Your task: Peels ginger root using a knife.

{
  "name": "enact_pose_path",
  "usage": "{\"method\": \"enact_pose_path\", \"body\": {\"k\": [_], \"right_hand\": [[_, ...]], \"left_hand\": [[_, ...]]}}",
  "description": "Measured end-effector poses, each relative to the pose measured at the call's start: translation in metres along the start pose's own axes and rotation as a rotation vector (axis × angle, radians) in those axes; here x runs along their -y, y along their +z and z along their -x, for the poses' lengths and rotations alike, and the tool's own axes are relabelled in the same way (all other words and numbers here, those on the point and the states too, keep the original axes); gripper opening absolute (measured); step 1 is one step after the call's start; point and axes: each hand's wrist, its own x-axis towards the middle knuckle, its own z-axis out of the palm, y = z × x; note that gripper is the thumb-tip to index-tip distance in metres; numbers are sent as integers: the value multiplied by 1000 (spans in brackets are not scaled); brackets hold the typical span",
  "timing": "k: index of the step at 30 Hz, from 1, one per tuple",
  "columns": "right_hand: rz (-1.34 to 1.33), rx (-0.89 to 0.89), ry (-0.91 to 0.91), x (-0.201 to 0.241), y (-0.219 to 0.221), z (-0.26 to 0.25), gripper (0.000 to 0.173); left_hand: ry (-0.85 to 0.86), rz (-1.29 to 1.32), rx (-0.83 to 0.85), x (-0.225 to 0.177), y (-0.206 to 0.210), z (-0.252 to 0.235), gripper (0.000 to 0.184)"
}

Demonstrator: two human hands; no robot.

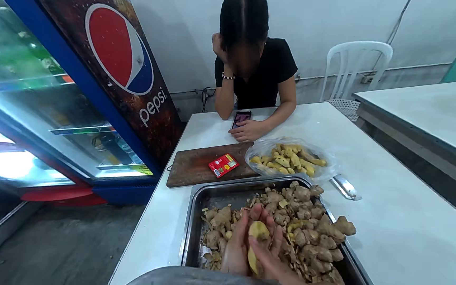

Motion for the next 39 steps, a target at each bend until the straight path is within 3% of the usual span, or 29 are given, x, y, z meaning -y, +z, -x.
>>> {"method": "enact_pose_path", "body": {"k": [3, 13, 18, 23, 34, 39], "right_hand": [[-79, 40, -29, -6, -3, -8, 92], [80, 50, -108, -26, 4, -10, 80], [125, 126, -23, -2, -20, -3, 65], [-120, 150, -96, -17, -16, -11, 78], [-119, 168, -112, -27, -7, -11, 82], [47, 151, -78, -11, -18, -3, 69]], "left_hand": [[-49, 182, 107, -3, -16, -7, 56], [-17, 172, 50, -6, -9, -4, 60], [-17, 176, 117, -6, -13, 0, 58], [-36, 97, 126, -10, -10, 2, 60], [12, 173, 42, -8, -9, 1, 57], [17, 196, 70, -7, -14, -1, 58]]}}
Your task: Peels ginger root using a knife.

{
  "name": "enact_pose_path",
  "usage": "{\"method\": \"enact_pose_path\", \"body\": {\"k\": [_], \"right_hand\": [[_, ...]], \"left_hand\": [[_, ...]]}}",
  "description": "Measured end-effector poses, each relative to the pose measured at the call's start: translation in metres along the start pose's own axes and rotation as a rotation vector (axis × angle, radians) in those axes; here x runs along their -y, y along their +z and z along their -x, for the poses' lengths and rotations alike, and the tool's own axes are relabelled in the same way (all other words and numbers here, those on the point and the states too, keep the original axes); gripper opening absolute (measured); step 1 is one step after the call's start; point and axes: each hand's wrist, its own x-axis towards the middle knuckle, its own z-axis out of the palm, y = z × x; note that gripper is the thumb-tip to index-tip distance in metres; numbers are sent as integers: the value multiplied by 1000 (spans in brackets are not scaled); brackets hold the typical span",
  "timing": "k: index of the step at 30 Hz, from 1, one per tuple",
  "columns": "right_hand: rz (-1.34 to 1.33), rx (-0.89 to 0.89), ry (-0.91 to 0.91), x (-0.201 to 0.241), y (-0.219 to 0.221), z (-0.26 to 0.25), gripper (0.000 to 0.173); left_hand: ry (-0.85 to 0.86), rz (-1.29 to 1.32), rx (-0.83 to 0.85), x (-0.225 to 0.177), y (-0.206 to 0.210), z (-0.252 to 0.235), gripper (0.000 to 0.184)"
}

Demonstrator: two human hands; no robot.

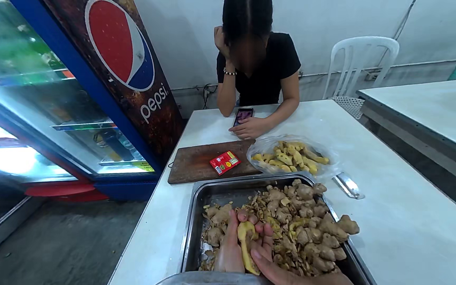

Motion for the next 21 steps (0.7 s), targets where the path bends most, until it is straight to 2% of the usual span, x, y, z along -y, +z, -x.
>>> {"method": "enact_pose_path", "body": {"k": [6, 10, 12, 16, 18, 21], "right_hand": [[4, -13, -6, 1, -2, 3, 61], [-103, -48, -59, -4, -1, -1, 56], [-130, -42, -29, -5, 0, 0, 63], [-150, 12, 73, -1, -3, -1, 95], [-131, 6, 88, -2, -3, -1, 95], [-48, -39, 71, -5, -2, 0, 81]], "left_hand": [[-30, 34, 3, -1, -2, 2, 60], [-35, 56, 158, 0, -17, 4, 53], [-31, 14, 168, 0, -17, 3, 53], [-4, -131, 192, 7, -13, 7, 55], [-20, -134, 195, 9, -14, 7, 56], [-59, -65, 213, 9, -20, 4, 53]]}}
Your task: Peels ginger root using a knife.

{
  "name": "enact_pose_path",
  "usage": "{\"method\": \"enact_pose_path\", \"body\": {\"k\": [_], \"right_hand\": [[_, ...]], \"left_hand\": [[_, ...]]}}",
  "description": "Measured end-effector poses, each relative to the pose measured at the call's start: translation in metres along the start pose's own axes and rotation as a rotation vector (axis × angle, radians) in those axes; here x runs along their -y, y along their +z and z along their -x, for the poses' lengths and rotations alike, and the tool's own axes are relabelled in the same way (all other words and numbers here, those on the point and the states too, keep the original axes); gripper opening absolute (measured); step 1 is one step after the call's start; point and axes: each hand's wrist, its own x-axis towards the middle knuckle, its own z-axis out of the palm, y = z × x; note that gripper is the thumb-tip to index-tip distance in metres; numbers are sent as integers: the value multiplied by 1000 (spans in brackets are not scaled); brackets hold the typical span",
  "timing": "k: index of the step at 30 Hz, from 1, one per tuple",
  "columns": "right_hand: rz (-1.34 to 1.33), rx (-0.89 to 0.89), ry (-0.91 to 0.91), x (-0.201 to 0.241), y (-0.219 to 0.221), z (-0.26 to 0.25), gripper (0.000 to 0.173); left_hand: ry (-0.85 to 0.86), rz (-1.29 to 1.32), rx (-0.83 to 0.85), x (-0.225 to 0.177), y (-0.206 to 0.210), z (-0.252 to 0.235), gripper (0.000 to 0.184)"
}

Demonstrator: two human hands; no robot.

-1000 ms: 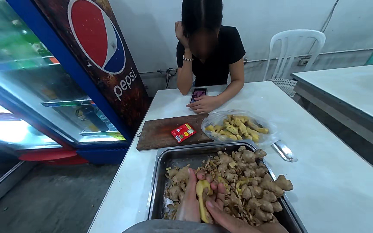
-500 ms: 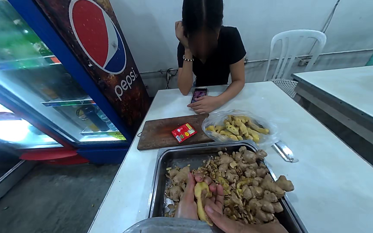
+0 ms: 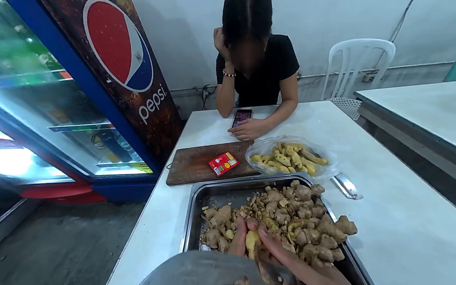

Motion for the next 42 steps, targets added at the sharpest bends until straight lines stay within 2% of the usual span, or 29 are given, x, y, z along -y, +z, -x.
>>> {"method": "enact_pose_path", "body": {"k": [2, 4, 9, 12, 17, 21, 23, 28, 30, 32, 35, 37, 39, 42], "right_hand": [[5, -18, -9, -4, -2, 0, 74], [-11, -9, -15, -5, -3, -1, 75], [-124, 64, 28, 1, -2, -1, 90], [-100, 34, 33, 2, -3, -1, 82], [3, -53, -29, -3, 1, -1, 76], [80, -102, -56, -3, 4, -1, 70], [96, -101, -45, -2, 3, -1, 67], [102, -114, -27, -5, 3, -1, 62], [84, -132, -37, -5, 4, -1, 59], [71, -169, -8, -7, 5, -2, 58], [-120, -193, 53, -9, 2, -3, 58], [-260, -137, 61, -9, -5, -4, 61], [-416, -118, 63, -7, -10, -6, 61], [-507, -82, 96, -5, -15, -6, 53]], "left_hand": [[-8, 92, 9, 2, 1, 1, 52], [-13, 115, 18, 1, 1, 2, 51], [-1, 7, -38, 0, 8, 0, 54], [-12, 24, -18, 0, 7, 2, 53], [16, 62, -48, 1, 9, 3, 51], [-2, 121, -4, 1, 4, 0, 52], [29, 125, -82, 3, 14, 7, 51], [86, 114, -135, 5, 19, 10, 46], [64, 145, -40, 6, 10, 7, 44], [100, 87, -52, 8, 11, 14, 44], [102, -29, -266, 6, 32, 20, 47], [78, -58, -303, 1, 33, 13, 45], [72, -95, -333, -4, 32, 4, 37], [93, -85, -347, -8, 30, 2, 27]]}}
